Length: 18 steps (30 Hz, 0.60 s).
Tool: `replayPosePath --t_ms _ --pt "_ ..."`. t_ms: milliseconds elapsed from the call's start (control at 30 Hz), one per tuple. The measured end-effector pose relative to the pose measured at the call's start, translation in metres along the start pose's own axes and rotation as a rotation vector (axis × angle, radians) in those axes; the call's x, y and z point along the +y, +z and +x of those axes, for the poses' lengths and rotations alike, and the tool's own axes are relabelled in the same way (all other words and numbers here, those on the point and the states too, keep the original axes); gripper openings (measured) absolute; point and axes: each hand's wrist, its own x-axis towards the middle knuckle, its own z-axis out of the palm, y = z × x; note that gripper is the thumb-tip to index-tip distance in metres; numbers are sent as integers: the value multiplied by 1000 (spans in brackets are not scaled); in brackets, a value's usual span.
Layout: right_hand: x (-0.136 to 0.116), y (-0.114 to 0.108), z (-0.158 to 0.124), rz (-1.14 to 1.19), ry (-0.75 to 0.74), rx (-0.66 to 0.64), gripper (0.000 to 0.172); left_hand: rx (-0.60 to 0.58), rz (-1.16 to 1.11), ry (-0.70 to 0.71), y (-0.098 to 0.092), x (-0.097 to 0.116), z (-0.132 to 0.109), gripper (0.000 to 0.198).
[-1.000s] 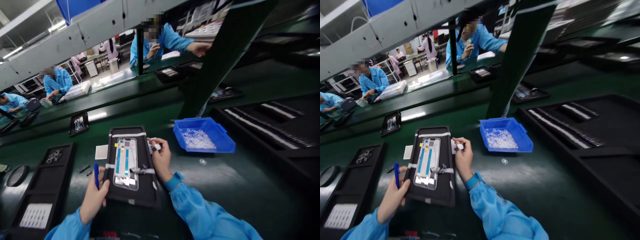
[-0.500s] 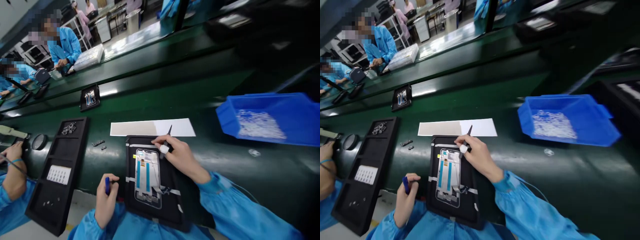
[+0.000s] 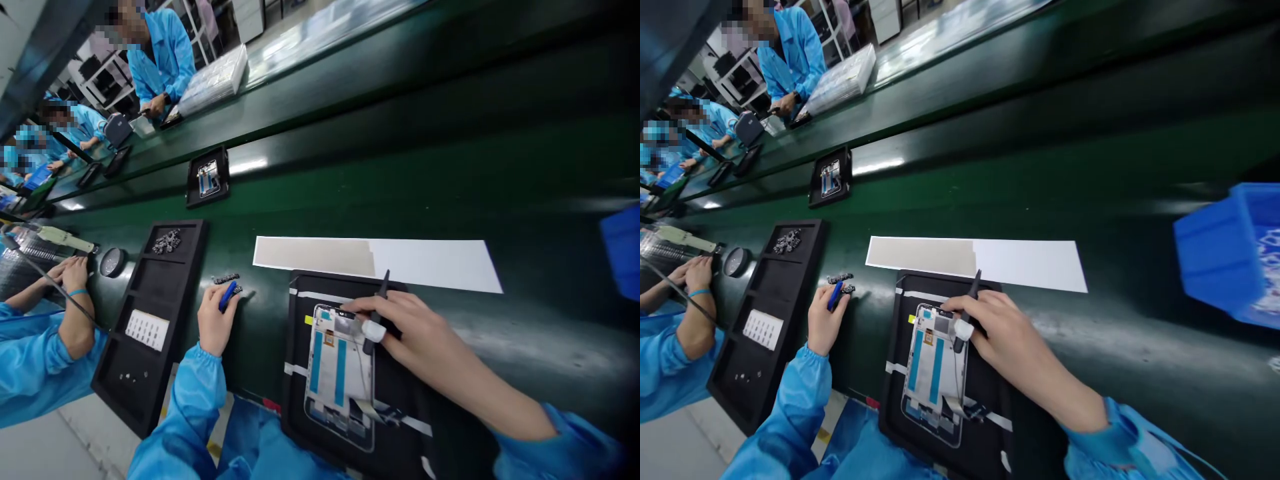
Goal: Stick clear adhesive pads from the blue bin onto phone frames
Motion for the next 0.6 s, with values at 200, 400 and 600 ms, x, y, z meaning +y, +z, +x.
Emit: replayPosePath --t_ms 200,400,600 --pt "-1 -1 -1 -15 3 -37 36 -56 222 89 7 2 9 23" --pt "4 3 -3 16 -3 -6 39 -148 317 197 1 6 14 20" --pt "6 4 -2 37 -4 -2 37 -105 85 202 -7 8 14 14"
